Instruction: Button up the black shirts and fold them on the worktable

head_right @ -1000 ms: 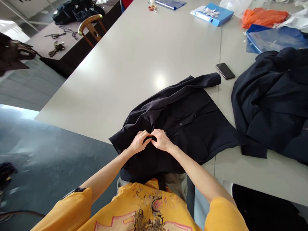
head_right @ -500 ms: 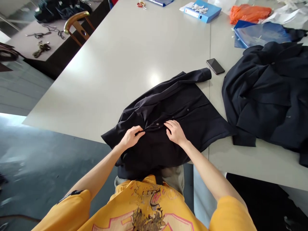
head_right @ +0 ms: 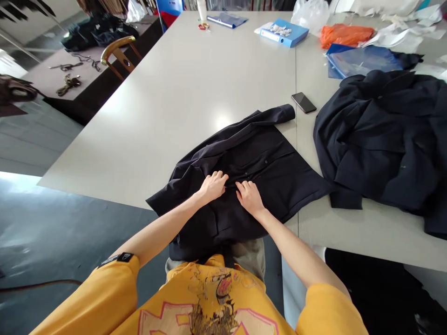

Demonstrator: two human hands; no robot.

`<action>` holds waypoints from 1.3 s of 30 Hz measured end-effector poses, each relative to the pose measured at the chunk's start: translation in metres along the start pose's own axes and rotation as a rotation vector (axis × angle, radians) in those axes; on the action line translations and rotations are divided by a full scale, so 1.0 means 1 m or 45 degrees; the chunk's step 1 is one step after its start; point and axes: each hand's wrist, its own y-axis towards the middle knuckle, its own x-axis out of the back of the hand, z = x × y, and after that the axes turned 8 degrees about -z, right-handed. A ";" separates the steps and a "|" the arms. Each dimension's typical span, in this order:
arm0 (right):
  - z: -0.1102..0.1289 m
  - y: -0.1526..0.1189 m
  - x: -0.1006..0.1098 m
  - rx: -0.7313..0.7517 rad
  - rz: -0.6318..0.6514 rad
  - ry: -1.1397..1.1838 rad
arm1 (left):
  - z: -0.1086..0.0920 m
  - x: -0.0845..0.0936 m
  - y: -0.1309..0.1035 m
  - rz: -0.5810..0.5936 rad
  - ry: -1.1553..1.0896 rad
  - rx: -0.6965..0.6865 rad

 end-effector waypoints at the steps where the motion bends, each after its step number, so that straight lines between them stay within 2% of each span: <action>1: 0.001 -0.005 0.001 -0.006 -0.004 -0.023 | -0.003 -0.002 0.003 0.029 0.044 0.006; 6: 0.007 -0.022 0.014 -0.043 0.052 -0.060 | -0.001 -0.004 0.000 0.074 0.001 0.002; 10: 0.006 -0.013 0.023 0.114 0.126 -0.039 | 0.006 -0.012 -0.011 0.039 -0.157 -0.061; 15: 0.004 0.011 0.025 0.271 0.109 0.112 | 0.006 -0.017 -0.013 -0.080 -0.351 0.134; 21: 0.009 0.015 0.042 0.167 -0.060 0.231 | 0.002 0.001 -0.016 -0.191 -0.711 0.290; 24: 0.012 0.009 0.045 0.154 -0.037 0.227 | 0.000 0.005 -0.020 -0.155 -0.806 0.321; 28: 0.009 0.005 0.038 0.170 0.036 0.203 | -0.004 -0.001 -0.025 -0.127 -0.897 0.370; 33: 0.007 0.006 0.033 0.158 0.018 0.279 | -0.007 -0.011 -0.032 -0.234 -0.916 0.274; 39: 0.003 0.013 0.031 0.105 0.037 0.290 | -0.008 -0.012 -0.038 -0.273 -0.871 0.110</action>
